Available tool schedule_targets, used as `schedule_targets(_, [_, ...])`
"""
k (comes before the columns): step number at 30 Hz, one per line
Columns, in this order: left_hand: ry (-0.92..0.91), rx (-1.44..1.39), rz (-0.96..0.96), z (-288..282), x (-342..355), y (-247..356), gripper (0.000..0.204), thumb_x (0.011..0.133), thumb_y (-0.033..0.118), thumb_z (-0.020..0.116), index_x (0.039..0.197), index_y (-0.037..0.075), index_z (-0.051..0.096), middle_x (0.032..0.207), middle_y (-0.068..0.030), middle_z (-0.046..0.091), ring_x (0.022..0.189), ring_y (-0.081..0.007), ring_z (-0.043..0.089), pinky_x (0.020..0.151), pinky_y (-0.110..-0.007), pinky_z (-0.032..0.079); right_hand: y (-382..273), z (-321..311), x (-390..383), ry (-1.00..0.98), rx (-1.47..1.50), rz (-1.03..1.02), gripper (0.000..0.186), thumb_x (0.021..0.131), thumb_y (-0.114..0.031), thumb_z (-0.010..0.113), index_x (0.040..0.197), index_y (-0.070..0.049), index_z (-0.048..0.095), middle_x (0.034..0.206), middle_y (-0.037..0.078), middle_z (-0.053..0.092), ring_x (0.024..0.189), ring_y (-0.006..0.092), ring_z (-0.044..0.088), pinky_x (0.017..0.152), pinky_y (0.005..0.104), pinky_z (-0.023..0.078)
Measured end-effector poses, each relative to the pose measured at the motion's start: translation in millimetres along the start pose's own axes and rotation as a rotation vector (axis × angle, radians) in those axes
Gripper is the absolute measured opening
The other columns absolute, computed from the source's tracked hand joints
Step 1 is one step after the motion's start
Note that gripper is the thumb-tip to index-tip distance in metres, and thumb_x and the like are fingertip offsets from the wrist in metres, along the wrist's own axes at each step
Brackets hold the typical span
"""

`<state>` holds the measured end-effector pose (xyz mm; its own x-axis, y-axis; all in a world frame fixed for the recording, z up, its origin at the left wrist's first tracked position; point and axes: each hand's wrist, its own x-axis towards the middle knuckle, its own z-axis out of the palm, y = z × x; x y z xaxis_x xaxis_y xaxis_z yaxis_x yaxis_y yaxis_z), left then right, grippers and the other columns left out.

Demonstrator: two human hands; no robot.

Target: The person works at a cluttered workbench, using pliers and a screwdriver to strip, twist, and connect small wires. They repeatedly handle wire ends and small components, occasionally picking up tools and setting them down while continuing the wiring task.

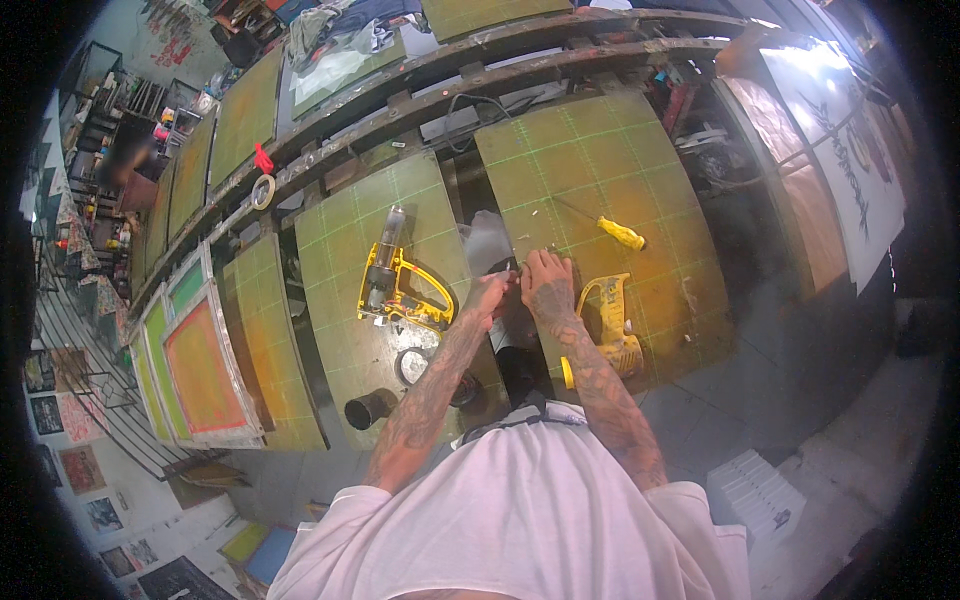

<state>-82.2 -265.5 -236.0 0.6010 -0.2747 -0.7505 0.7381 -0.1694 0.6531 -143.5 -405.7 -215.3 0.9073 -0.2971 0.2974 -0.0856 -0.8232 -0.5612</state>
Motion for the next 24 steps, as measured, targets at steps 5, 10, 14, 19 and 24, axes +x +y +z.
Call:
schedule_targets(5, [-0.159,-0.1,0.042,-37,-55,32,0.023,0.098,0.033,0.071,0.095,0.01,0.067,0.067,0.0121,0.045,0.046,0.0002,0.029,0.041,-0.021,0.023,14,0,7,0.053,0.041,0.048,0.009,0.09,-0.009,0.065,0.092,-0.006,0.057,0.089,0.017,0.062,0.085,0.0391,0.062,0.076,0.0494,0.045])
schedule_targets(10, [-0.236,-0.122,0.101,-42,-68,38,0.026,0.101,0.033,0.07,0.097,0.008,0.066,0.067,0.0116,0.043,0.045,0.0002,0.029,0.041,-0.021,0.023,17,-13,8,0.031,0.216,0.159,0.014,0.092,-0.013,0.069,0.093,-0.006,0.058,0.089,0.018,0.064,0.086,0.0419,0.063,0.077,0.0514,0.048])
schedule_targets(14, [-0.298,-0.147,0.142,-34,-71,40,0.027,0.101,0.035,0.07,0.099,0.008,0.066,0.067,0.011,0.044,0.045,0.0001,0.028,0.041,-0.022,0.023,26,-30,4,-0.004,0.127,0.208,0.016,0.093,-0.017,0.07,0.097,-0.006,0.06,0.094,0.018,0.066,0.091,0.041,0.064,0.08,0.0511,0.049])
schedule_targets(19, [-0.241,-0.1,0.17,-18,-80,49,0.025,0.102,0.036,0.069,0.099,0.011,0.066,0.068,0.0105,0.049,0.045,-0.0002,0.029,0.042,-0.021,0.023,24,-46,2,0.038,-0.057,0.266,0.025,0.091,-0.016,0.073,0.11,-0.004,0.063,0.104,0.016,0.067,0.102,0.0385,0.063,0.087,0.0507,0.05])
schedule_targets(24, [-0.246,-0.092,0.213,-17,-84,42,0.025,0.102,0.037,0.068,0.097,0.013,0.067,0.069,0.0096,0.053,0.047,0.0008,0.033,0.043,-0.02,0.022,-19,-82,14,0.054,0.158,-0.101,0.04,0.089,-0.017,0.075,0.126,-0.006,0.063,0.115,0.017,0.067,0.108,0.0383,0.063,0.09,0.048,0.051])
